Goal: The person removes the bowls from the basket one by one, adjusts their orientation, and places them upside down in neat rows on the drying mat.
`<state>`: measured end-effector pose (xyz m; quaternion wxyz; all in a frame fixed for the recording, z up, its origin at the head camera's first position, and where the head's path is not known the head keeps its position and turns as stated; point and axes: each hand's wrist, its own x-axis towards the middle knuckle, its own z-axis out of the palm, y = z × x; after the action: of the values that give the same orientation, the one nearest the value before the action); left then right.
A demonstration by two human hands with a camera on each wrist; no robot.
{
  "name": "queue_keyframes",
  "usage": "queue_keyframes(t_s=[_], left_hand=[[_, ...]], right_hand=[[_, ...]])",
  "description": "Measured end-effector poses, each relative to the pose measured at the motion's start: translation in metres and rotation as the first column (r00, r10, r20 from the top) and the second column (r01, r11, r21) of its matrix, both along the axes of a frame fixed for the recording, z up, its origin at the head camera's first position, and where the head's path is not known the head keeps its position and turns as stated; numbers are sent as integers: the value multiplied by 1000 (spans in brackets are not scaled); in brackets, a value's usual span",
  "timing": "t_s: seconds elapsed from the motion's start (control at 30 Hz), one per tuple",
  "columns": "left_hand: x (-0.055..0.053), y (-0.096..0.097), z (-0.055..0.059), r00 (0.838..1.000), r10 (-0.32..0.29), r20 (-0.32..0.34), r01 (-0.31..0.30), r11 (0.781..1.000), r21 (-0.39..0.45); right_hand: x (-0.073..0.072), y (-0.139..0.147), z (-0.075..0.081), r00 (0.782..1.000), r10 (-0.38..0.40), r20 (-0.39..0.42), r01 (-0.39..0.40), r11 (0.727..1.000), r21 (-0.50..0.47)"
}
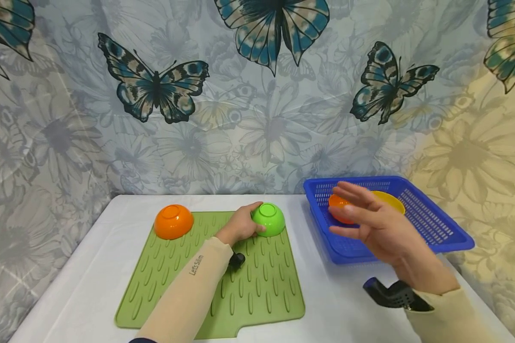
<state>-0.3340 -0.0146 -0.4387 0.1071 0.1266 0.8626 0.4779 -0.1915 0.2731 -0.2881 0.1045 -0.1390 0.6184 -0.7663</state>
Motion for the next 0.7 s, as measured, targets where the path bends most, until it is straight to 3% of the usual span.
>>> queue_keyframes(t_s=[0.1,0.2,0.27,0.37,0.47,0.63,0.7], left_hand=[[0,-2,0,1000,10,1,-10,1000,3],[1,-2,1,1000,15,4,-15,1000,-3],[1,-2,2,1000,12,2,-11,1000,-10],[1,-2,1,1000,5,5,-5,1000,-9],[1,-2,1,1000,9,8,-9,1000,-2],[0,-3,0,1000,16,7,-16,1000,-11],[0,-3,1,1000,12,6,-12,1000,-8]], right_hand=[[-15,40,11,999,1,32,4,988,-157],[-33,79,18,989,-80,125,107,969,-225],[-45,103,20,968,-145,207,189,958,-215],[-64,133,19,897,-238,374,315,935,-160],[-83,156,12,803,-294,518,381,922,-66],[-106,187,-6,659,-295,692,374,927,39],[-113,196,-12,615,-276,739,346,936,62]])
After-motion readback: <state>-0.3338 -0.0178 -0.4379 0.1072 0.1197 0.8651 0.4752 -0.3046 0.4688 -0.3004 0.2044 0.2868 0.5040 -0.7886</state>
